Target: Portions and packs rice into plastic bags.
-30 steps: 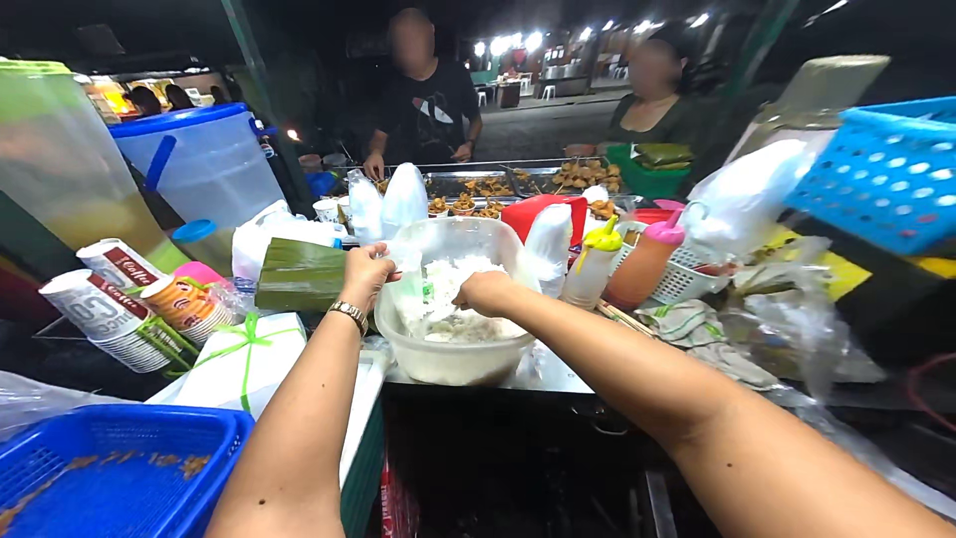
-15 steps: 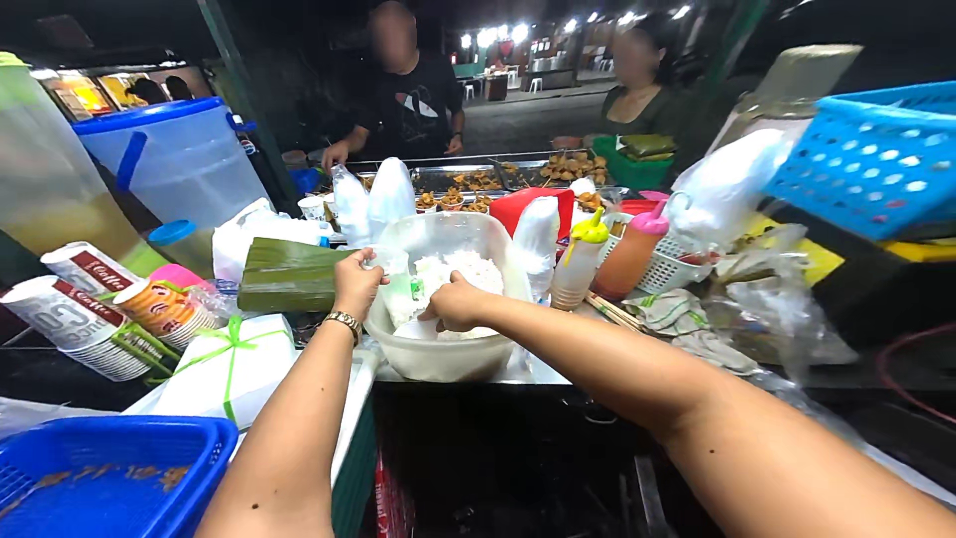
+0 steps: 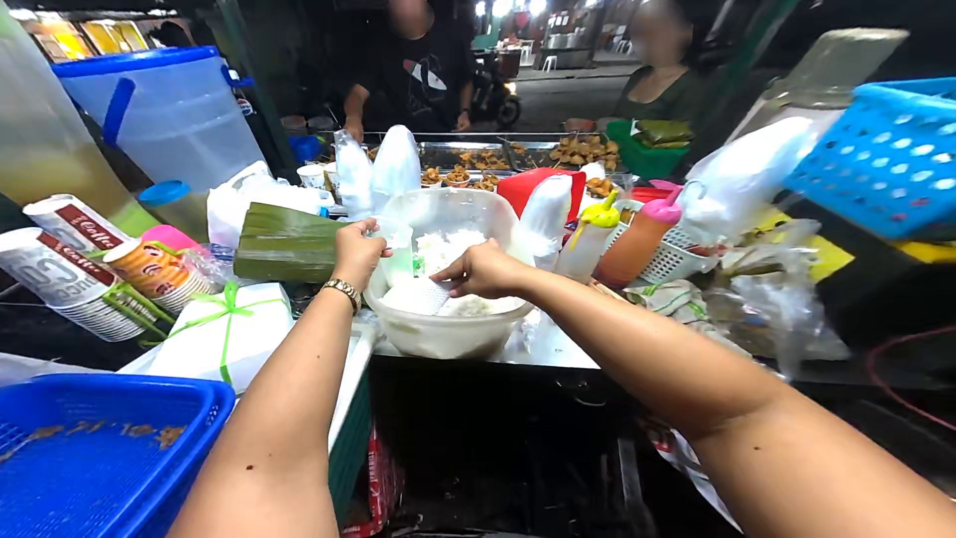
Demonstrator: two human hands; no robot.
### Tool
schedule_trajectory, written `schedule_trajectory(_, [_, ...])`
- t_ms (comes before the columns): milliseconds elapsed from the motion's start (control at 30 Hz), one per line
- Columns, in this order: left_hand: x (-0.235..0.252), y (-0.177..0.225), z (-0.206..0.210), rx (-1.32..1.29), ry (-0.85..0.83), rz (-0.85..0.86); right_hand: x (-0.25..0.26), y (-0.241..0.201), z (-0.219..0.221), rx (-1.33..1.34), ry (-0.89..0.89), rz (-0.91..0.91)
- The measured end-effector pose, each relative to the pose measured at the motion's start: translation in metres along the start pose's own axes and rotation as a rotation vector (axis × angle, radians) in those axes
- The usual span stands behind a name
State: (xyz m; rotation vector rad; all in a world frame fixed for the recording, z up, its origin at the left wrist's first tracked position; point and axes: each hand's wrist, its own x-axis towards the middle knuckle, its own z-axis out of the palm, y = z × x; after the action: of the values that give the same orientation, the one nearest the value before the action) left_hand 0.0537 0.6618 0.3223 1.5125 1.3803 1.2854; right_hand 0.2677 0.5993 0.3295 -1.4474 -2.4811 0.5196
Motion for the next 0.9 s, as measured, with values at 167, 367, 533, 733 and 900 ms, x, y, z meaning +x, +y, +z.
schedule_trajectory(167, [0.001,-0.001,0.000,0.032,-0.003,0.003,0.001,0.000,-0.006,0.012,-0.005,-0.019])
schedule_trajectory(367, [0.000,0.000,0.000,0.054,-0.013,0.009,-0.004,0.005,0.002,0.015,0.053,-0.049])
schedule_trajectory(533, [0.000,-0.001,0.001,0.074,-0.014,0.024,-0.004,0.005,0.012,0.137,0.122,-0.010])
schedule_trajectory(733, [0.001,0.000,0.001,0.060,-0.005,0.015,-0.009,0.018,-0.004,0.417,-0.103,0.191])
schedule_trajectory(900, [-0.001,0.017,-0.002,0.074,-0.061,-0.044,-0.023,0.020,-0.032,0.471,-0.029,0.234])
